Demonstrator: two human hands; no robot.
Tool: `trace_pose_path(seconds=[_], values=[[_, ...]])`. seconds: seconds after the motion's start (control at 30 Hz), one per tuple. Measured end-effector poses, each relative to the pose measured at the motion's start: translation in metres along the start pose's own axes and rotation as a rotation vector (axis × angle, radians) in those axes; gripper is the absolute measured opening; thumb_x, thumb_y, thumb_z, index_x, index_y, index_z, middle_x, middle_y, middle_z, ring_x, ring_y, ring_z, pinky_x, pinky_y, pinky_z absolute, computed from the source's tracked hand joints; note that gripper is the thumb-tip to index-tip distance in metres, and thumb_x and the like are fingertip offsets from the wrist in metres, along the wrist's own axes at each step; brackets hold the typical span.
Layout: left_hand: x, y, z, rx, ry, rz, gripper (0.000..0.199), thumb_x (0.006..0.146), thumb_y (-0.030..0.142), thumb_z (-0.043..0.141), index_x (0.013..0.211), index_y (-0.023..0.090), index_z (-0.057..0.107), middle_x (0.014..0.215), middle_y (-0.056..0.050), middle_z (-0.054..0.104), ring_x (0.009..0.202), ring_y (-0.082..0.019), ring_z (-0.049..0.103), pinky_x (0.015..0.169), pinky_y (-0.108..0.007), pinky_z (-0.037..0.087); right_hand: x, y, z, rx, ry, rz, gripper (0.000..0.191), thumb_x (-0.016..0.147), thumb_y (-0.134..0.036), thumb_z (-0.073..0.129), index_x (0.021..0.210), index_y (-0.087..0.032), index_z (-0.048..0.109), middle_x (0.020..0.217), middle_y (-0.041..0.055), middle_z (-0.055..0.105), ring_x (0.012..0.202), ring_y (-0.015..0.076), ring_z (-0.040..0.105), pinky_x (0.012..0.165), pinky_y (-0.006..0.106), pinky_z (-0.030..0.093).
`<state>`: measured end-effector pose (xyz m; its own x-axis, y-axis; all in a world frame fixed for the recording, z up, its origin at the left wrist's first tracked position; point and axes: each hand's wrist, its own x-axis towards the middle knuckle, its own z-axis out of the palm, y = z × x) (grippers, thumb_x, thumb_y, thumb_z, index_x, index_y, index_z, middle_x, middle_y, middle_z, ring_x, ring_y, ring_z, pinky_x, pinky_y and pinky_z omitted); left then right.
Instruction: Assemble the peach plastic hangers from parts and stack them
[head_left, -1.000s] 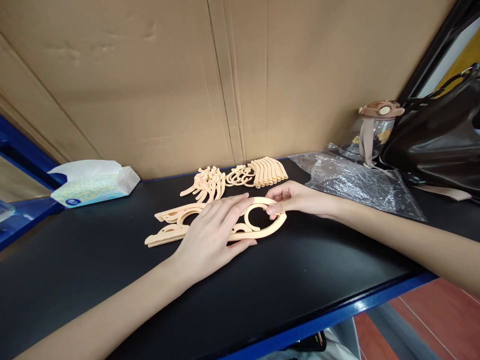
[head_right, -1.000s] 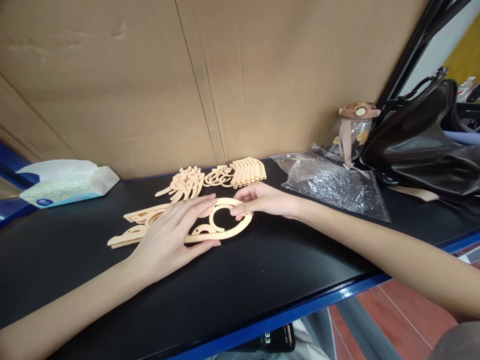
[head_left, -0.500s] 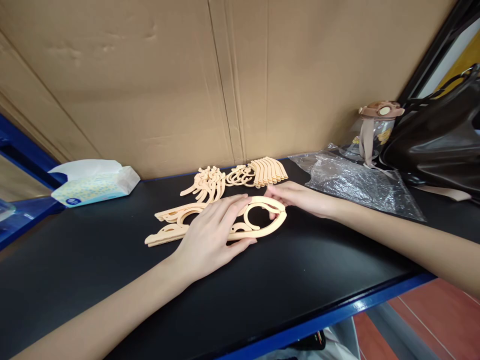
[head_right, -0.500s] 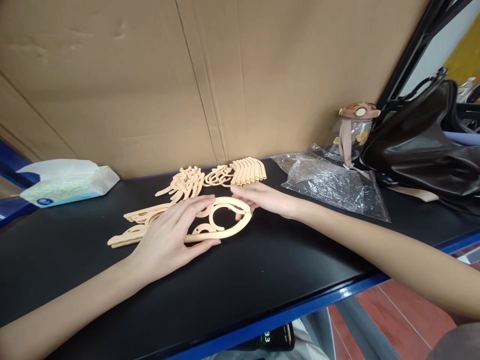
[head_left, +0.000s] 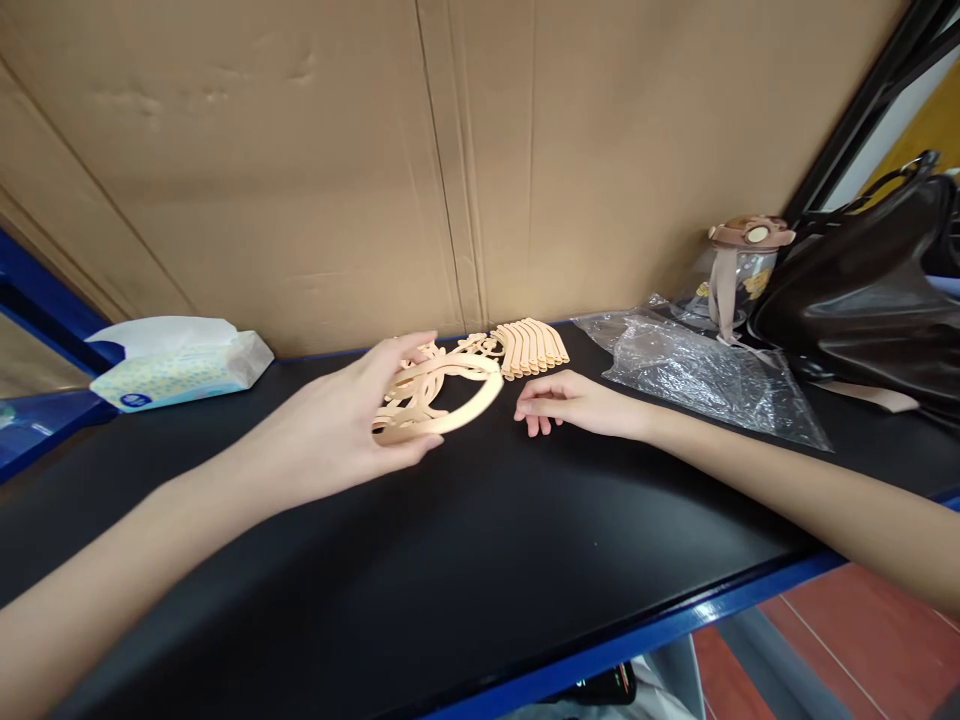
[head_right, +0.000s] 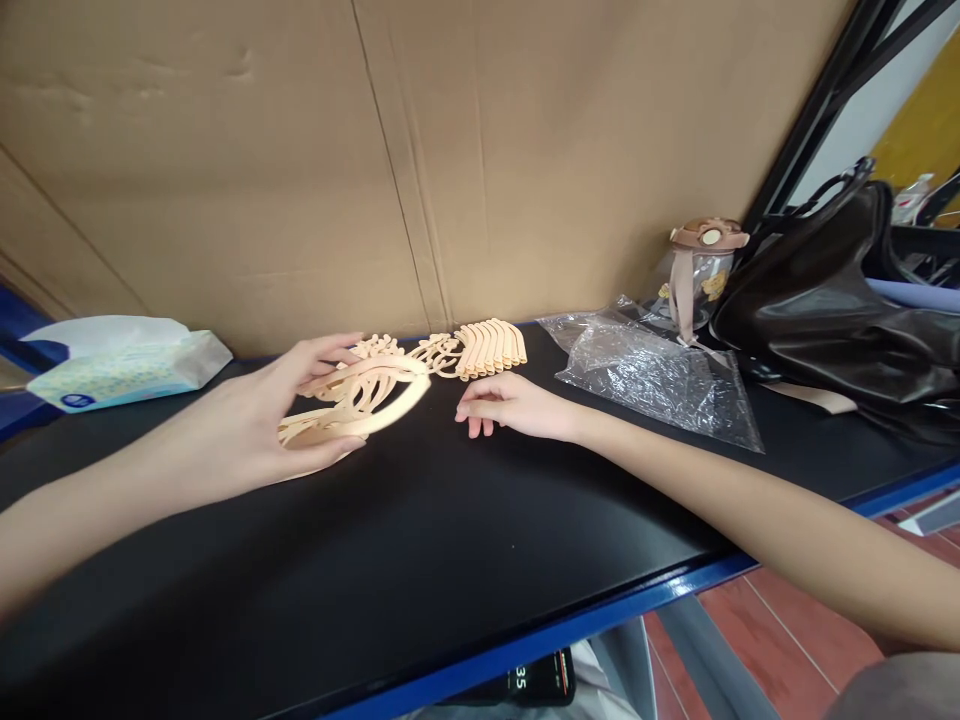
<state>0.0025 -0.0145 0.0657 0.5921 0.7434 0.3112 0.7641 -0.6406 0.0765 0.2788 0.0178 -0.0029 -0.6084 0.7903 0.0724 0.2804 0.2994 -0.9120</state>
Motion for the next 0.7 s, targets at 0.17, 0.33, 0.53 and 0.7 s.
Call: trace_pose_path(seconds=[0.17,0.33,0.53,0.7], values=[[-0.018,-0.043,-0.008,-0.052,-0.036,-0.107,0.066,0.08,0.059,0.057,0.133,0.024,0.039,0.128,-0.004,0.056,0.11,-0.026,0.059,0.086,-0.038,0.051,-0.001,-0.002,0.001,-0.017,-0.019,0.008,0.021,0.085,-0.034,0.057,0.085,-0.014,0.064,0.074,0.0021,0.065,0.067,0.0101,0.057,0.063,0.023,0.045],[-0.026,-0.066,-0.013,-0.025,-0.109,-0.193,0.061,0.079,0.064,0.056,0.126,0.027,0.048,0.126,0.001,0.058,0.108,-0.027,0.059,0.087,-0.043,0.049,-0.001,-0.005,0.002,-0.054,-0.028,0.014,0.021,0.085,-0.034,0.058,0.084,-0.014,0.063,0.074,0.0021,0.066,0.066,0.0101,0.056,0.064,0.024,0.045],[-0.031,-0.06,-0.018,-0.028,-0.185,-0.195,0.056,0.084,0.059,0.055,0.13,0.03,0.043,0.128,0.001,0.056,0.107,-0.025,0.06,0.085,-0.038,0.051,-0.001,-0.007,0.003,-0.06,-0.026,0.023,0.021,0.085,-0.034,0.058,0.084,-0.014,0.063,0.074,0.0018,0.065,0.066,0.0096,0.055,0.064,0.023,0.045],[-0.032,-0.061,-0.015,-0.059,-0.242,-0.194,0.052,0.086,0.055,0.053,0.13,0.028,0.042,0.125,0.002,0.058,0.116,-0.023,0.055,0.095,-0.041,0.045,-0.001,-0.007,0.003,-0.064,-0.027,0.03,0.021,0.085,-0.034,0.059,0.084,-0.013,0.063,0.073,0.0019,0.065,0.066,0.0095,0.055,0.064,0.023,0.045]])
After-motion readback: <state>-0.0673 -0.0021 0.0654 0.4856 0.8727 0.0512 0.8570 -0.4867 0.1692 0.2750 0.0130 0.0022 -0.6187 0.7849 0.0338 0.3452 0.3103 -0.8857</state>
